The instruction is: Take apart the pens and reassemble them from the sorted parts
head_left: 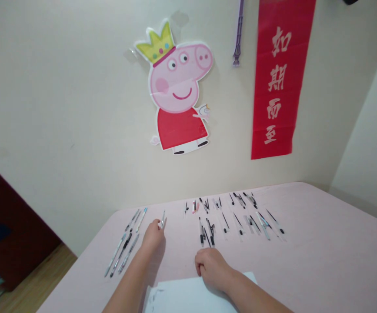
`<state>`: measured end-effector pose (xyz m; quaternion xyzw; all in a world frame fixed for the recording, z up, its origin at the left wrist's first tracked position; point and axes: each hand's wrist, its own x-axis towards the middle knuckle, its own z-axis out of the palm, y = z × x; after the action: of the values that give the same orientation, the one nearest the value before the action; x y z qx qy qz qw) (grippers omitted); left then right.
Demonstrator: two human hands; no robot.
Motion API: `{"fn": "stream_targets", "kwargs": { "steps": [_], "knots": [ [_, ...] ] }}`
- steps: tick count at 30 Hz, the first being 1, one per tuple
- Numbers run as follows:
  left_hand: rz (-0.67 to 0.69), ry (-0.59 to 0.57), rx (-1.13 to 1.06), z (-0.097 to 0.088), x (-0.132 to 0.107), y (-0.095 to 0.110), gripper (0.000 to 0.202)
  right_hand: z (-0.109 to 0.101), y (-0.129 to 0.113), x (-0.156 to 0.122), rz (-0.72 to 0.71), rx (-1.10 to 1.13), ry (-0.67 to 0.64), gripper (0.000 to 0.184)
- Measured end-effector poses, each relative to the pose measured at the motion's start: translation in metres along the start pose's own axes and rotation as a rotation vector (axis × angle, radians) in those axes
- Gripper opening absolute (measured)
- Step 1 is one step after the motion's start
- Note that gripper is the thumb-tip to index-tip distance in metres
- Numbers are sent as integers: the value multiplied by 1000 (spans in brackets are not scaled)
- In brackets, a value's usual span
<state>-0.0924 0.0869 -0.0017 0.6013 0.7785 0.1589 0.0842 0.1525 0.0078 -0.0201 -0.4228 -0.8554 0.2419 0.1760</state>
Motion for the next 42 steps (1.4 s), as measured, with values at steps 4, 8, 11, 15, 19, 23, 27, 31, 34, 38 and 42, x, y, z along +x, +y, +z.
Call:
{"fn": "stream_targets", "kwargs": {
  "steps": [4,8,11,15,19,23,27,31,34,38,42],
  "knots": [
    [96,-34,-169,10,-23,10,31,0,1,0,4,25,12,29],
    [174,3,-289,21,-51,20,27,2,4,0,-23,51,33,28],
    [225,47,-353,28,-70,25,25,4,6,1,-54,74,94,27],
    [288,86,-415,34,-92,27,18,2,9,1,-21,132,308,27],
    [355,169,-493,35,-106,26,15,3,12,4,-4,266,464,24],
    [414,135,-467,30,-117,30,20,8,16,10,71,445,516,18],
    [499,33,-427,24,-122,37,19,9,17,12,65,588,487,16],
    [530,-43,-395,22,-124,39,17,8,17,10,59,618,422,27],
    [534,-60,-392,22,-124,38,18,8,17,8,53,566,390,42],
    [523,-56,-413,22,-124,37,14,9,17,8,67,505,392,45],
    [523,-45,-420,20,-123,36,13,8,18,9,70,497,389,43]
  ]
}}
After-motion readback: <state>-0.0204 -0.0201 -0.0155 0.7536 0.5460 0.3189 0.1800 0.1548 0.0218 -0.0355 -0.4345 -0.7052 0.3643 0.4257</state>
